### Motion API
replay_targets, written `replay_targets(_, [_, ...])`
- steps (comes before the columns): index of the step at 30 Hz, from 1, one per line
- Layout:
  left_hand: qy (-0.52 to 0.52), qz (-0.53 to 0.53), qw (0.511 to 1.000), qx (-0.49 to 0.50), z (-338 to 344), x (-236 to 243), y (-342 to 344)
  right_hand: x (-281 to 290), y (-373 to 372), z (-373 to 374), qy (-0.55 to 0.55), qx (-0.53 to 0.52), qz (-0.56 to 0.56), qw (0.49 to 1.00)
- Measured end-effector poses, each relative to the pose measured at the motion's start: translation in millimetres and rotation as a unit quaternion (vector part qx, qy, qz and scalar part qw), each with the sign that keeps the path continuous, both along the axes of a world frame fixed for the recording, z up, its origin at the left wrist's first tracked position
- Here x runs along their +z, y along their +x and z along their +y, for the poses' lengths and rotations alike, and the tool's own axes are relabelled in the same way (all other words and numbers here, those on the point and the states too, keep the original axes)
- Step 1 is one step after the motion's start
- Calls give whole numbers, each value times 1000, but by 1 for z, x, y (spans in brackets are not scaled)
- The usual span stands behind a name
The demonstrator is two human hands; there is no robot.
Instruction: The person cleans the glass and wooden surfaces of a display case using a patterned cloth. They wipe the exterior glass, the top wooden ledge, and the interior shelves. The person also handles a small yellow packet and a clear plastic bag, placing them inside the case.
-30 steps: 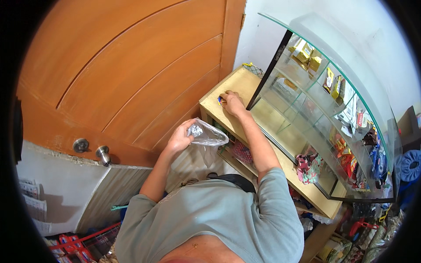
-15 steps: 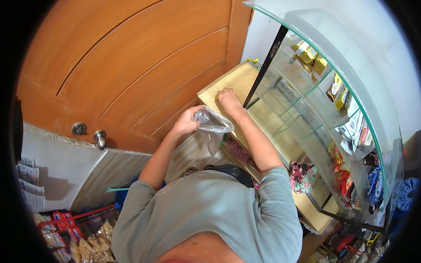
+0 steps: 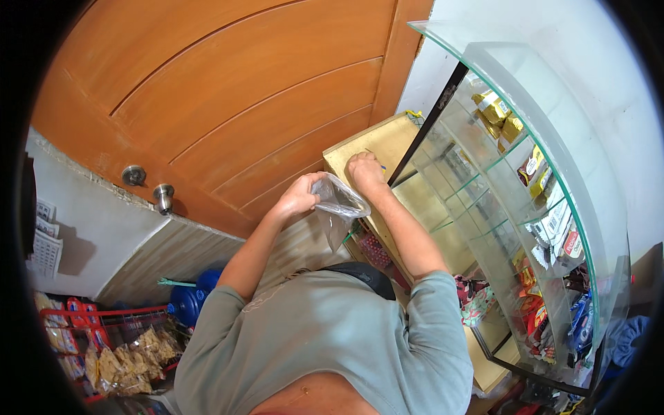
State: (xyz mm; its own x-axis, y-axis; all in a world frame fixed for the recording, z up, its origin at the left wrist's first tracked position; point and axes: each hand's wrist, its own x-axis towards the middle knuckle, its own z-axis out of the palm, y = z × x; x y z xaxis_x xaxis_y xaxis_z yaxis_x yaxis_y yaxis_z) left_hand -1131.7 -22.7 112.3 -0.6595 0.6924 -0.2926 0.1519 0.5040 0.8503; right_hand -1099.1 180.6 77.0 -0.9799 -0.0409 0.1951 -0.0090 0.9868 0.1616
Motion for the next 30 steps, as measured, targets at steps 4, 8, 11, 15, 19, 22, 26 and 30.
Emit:
replay_targets(4, [26,41,999,11,-4,-7,5,1,1,4,-62,5,47,997])
replay_targets(8, [54,87,995,7,-1,-13,3,3,1,9,-74,-2,48,996])
replay_targets(11, [52,106,993,5,4,-14,-1,7,4,8,-113,-12,55,992])
replay_targets(15, [9,93,996,-2,17,-6,-7,14,7,7,-172,7,99,980])
replay_targets(19, [-5,-13,1000,26,27,4,-9,34,11,3,-264,39,153,952])
replay_targets(22, [6,-56,998,26,30,12,-9,57,22,-13,-392,29,172,903])
replay_targets(26, [74,-79,994,30,32,24,-7,51,33,-34,-578,9,116,808])
replay_targets(30, [148,-71,985,51,19,33,-4,25,35,-58,-656,15,116,745])
